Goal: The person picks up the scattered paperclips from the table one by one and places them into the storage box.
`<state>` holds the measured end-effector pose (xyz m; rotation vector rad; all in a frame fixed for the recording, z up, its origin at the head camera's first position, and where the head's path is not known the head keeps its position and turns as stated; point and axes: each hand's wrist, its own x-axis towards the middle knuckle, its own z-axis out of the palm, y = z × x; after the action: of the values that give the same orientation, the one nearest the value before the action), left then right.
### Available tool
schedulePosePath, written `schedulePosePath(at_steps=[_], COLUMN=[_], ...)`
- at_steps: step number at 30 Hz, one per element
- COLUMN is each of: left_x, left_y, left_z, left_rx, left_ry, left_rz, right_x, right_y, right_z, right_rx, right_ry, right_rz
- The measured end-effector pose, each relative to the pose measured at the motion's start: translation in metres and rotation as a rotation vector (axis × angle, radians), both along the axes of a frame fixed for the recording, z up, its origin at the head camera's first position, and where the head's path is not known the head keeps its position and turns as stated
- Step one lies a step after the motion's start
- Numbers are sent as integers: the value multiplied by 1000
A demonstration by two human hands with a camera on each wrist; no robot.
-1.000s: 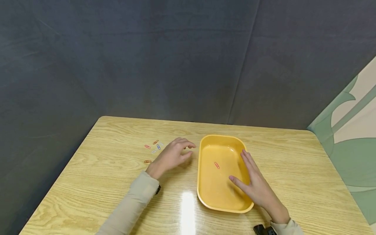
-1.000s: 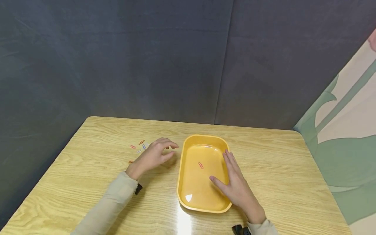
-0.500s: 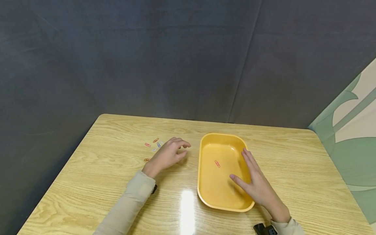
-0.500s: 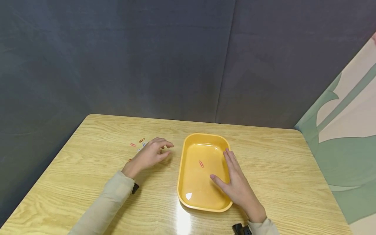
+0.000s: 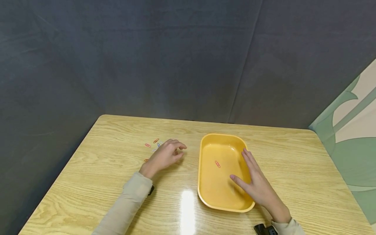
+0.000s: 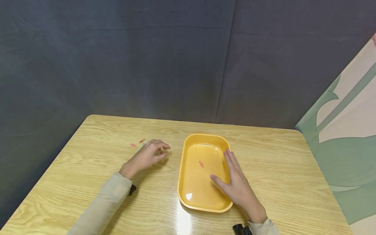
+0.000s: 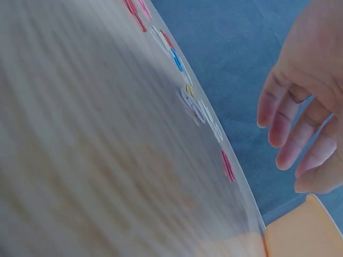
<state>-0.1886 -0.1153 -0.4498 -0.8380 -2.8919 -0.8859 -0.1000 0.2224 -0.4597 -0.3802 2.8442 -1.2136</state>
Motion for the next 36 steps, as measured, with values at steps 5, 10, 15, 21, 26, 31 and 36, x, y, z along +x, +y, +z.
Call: schedulePosePath(at_steps=[5,10,15,21,26,31,36], left_x=[0,-2,-4,-8,-9,-9,-9], left_y=[-4,-8,-12,-16,-19,-21,-21], left_z=[-1,-2,-3,-5,-5,-4,-4], left_rx=[-14,-38,-54,-67,-87,-103,-120], left_ry=[-42,-80,-82,-112,-144,-158,-168], left_rz=[-5,-6,-10,-25,-21,-26,-32], right_x=[0,0,0,0,0,0,0], right_y=[0,0,0,0,0,0,0], right_z=[0,0,-1,-1,-1,0,0], right_rx=[-1,-2,-9,-9,-4,-4,-9], right_ry=[0,1,-1,-2,-1,-4,-9], right_rz=[1,1,1,2,4,5,4])
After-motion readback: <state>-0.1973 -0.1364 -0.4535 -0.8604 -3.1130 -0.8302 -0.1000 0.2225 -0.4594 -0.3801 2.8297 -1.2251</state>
